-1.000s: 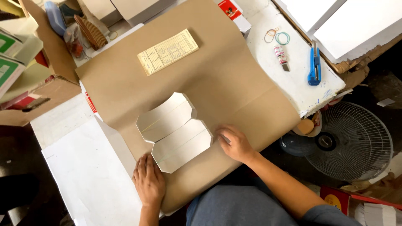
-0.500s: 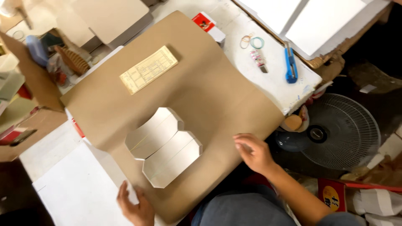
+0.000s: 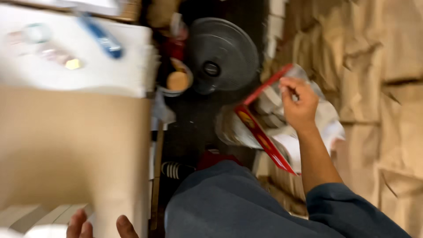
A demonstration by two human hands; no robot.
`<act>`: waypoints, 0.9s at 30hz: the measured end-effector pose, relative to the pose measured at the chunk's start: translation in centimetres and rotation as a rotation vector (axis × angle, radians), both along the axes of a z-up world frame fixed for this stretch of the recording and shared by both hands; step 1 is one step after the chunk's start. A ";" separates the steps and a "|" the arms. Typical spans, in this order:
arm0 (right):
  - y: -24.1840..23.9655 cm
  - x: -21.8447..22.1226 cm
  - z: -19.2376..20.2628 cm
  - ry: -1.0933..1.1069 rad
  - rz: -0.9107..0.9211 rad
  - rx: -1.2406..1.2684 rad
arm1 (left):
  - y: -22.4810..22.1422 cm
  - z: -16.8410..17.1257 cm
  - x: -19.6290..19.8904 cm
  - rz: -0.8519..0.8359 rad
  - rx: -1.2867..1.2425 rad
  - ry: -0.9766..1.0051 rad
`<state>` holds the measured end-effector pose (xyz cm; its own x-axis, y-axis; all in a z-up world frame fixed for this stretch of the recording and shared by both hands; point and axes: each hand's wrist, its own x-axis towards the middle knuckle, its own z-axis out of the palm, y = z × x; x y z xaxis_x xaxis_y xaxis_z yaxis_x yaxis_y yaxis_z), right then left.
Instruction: The person takes stacks of paper from a box, bends them by hand, and secures each stack with a rubber band before arranging them in rows on brown paper.
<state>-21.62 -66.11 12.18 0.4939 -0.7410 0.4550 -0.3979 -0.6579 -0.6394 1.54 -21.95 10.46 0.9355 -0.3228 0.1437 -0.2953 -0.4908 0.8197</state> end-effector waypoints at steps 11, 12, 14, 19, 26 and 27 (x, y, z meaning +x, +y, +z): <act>-5.5 -15.9 -3.8 0.431 -0.296 0.135 | -16.1 -2.0 -7.0 -0.682 0.061 -0.345; -6.3 -15.6 -4.0 0.496 -0.266 0.115 | -17.1 -1.7 -7.6 -0.749 0.079 -0.324; -9.5 -14.5 -5.4 0.554 -0.175 0.032 | -19.0 -1.1 -9.1 -0.782 0.069 -0.309; -16.6 -10.8 -8.9 0.660 0.119 -0.251 | -21.8 -0.8 -11.6 -0.827 0.034 -0.309; -16.9 -7.0 -2.8 0.970 0.449 -0.258 | -21.0 -0.7 -12.7 -0.803 0.058 -0.256; -15.5 -6.7 -0.7 0.777 0.511 -0.258 | -20.2 -0.9 -13.0 -0.785 0.063 -0.255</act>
